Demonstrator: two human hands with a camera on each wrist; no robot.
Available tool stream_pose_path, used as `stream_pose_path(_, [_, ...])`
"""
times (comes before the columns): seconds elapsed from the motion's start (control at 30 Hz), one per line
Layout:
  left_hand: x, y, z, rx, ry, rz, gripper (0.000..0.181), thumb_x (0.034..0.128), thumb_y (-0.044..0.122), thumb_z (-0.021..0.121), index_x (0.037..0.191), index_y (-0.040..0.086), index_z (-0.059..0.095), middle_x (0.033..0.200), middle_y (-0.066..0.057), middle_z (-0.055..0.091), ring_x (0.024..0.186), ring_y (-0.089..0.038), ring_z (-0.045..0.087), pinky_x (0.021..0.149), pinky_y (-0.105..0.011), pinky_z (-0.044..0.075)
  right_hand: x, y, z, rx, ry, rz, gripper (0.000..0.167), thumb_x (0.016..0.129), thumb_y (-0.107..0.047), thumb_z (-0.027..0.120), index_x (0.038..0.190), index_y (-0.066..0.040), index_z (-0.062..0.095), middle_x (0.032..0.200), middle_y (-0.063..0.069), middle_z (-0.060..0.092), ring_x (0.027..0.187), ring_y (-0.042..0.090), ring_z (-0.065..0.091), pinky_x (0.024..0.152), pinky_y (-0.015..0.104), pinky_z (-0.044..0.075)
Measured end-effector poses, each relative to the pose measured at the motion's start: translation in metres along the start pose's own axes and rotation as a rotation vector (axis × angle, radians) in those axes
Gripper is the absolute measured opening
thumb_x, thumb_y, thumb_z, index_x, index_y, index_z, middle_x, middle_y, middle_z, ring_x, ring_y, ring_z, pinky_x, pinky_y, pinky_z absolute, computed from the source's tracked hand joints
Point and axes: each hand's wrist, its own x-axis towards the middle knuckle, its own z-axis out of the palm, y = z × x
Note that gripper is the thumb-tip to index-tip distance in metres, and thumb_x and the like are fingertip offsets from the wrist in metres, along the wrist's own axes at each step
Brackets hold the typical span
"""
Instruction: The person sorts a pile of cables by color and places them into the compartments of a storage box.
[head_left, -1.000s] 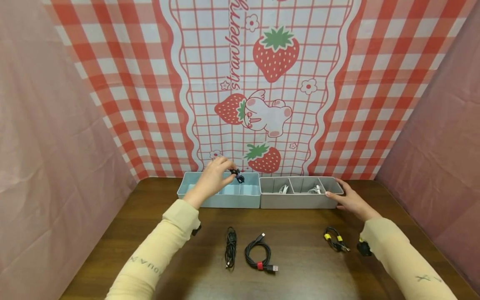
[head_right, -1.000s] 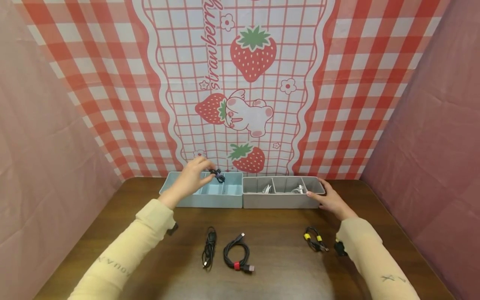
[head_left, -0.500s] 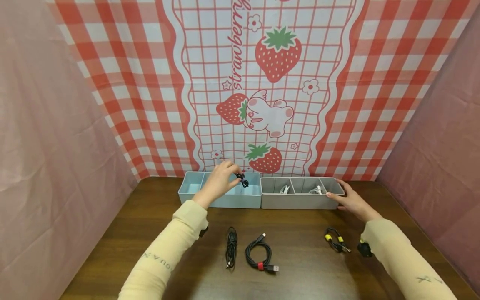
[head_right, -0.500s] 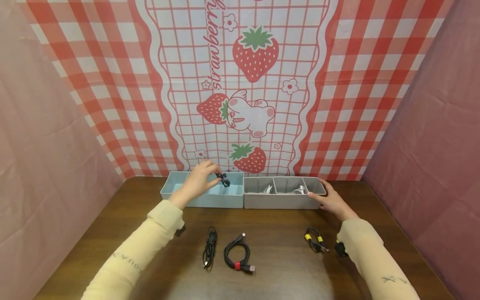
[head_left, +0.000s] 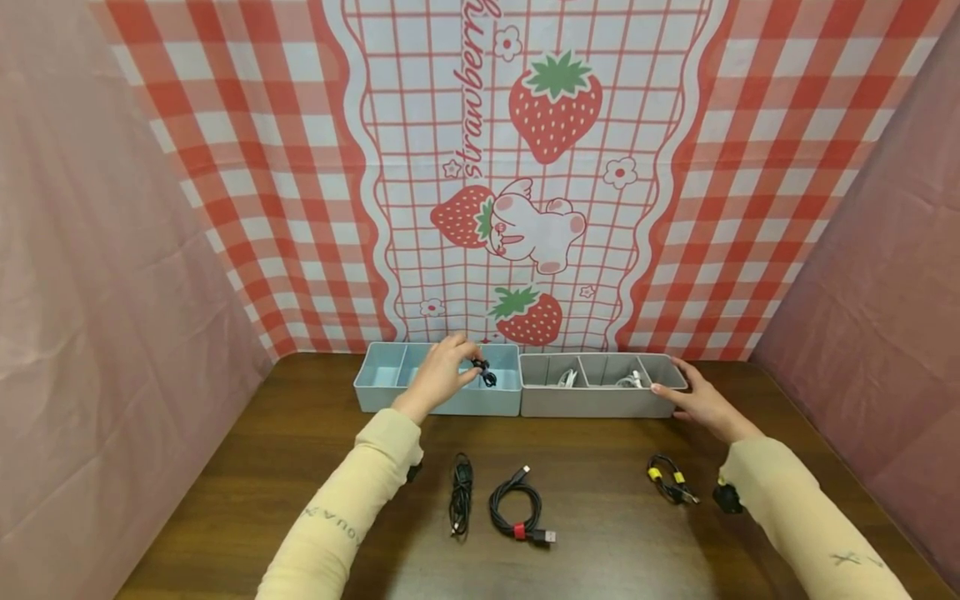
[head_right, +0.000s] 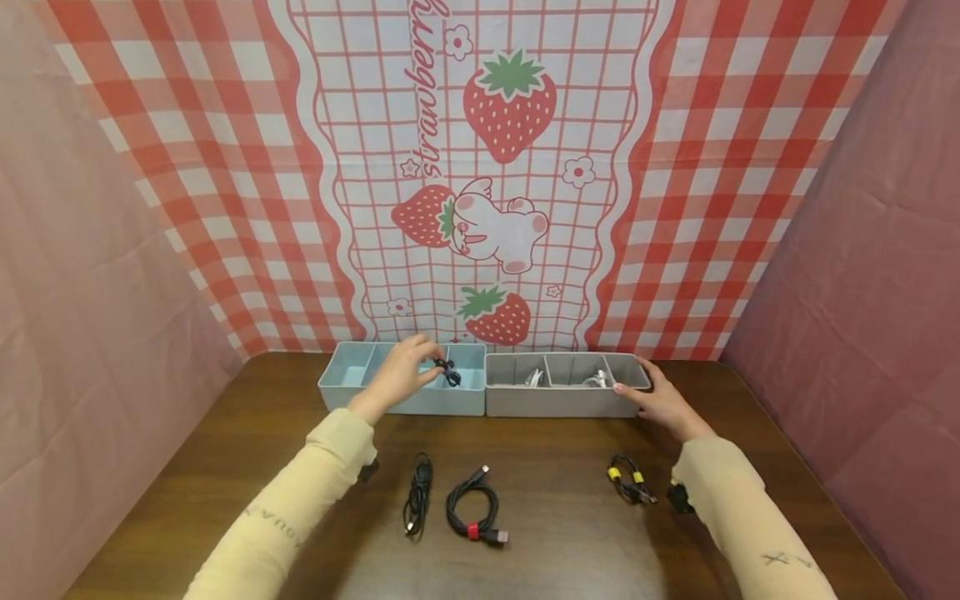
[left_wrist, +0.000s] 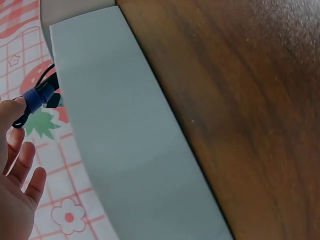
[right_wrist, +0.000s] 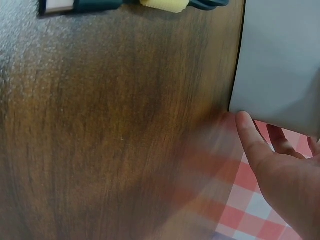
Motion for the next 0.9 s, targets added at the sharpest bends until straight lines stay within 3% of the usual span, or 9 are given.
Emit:
stream_pose_path(0.2, [-0.002, -0.002, 0.011, -0.020, -0.020, -0.032, 0.017, 0.0846, 0.021, 0.071, 0.099, 0.014, 0.066, 0.099, -0.001, 0.059, 0.095, -0.020, 0.056, 0.087, -0.040, 0.043, -0.001, 0.000, 0.000, 0.002, 0.004, -0.004, 0.094, 0.092, -0.046, 0.055, 0.151, -0.009, -0.008, 0.150, 0.035, 0.002, 0.129, 0.052, 0.030, 0.094, 0.056, 0.042])
stream_pose_path(0.4, [-0.004, -0.005, 0.020, -0.003, -0.021, -0.022, 0.017, 0.0847, 0.021, 0.071, 0.099, 0.015, 0.065, 0.100, -0.002, 0.059, 0.096, -0.020, 0.056, 0.087, -0.041, 0.042, -0.001, 0.001, 0.000, -0.002, 0.006, -0.002, 0.094, 0.092, -0.046, 0.055, 0.151, -0.009, -0.008, 0.150, 0.035, 0.002, 0.129, 0.052, 0.030, 0.093, 0.055, 0.043])
stream_pose_path(0.9, [-0.002, -0.006, 0.029, 0.050, -0.057, -0.056, 0.019, 0.0856, 0.026, 0.070, 0.101, 0.016, 0.068, 0.097, -0.001, 0.059, 0.096, -0.020, 0.056, 0.084, -0.040, 0.043, -0.001, 0.000, 0.001, -0.004, 0.000, -0.001, 0.093, 0.093, -0.044, 0.055, 0.151, -0.009, -0.009, 0.151, 0.034, 0.000, 0.129, 0.053, 0.029, 0.094, 0.056, 0.042])
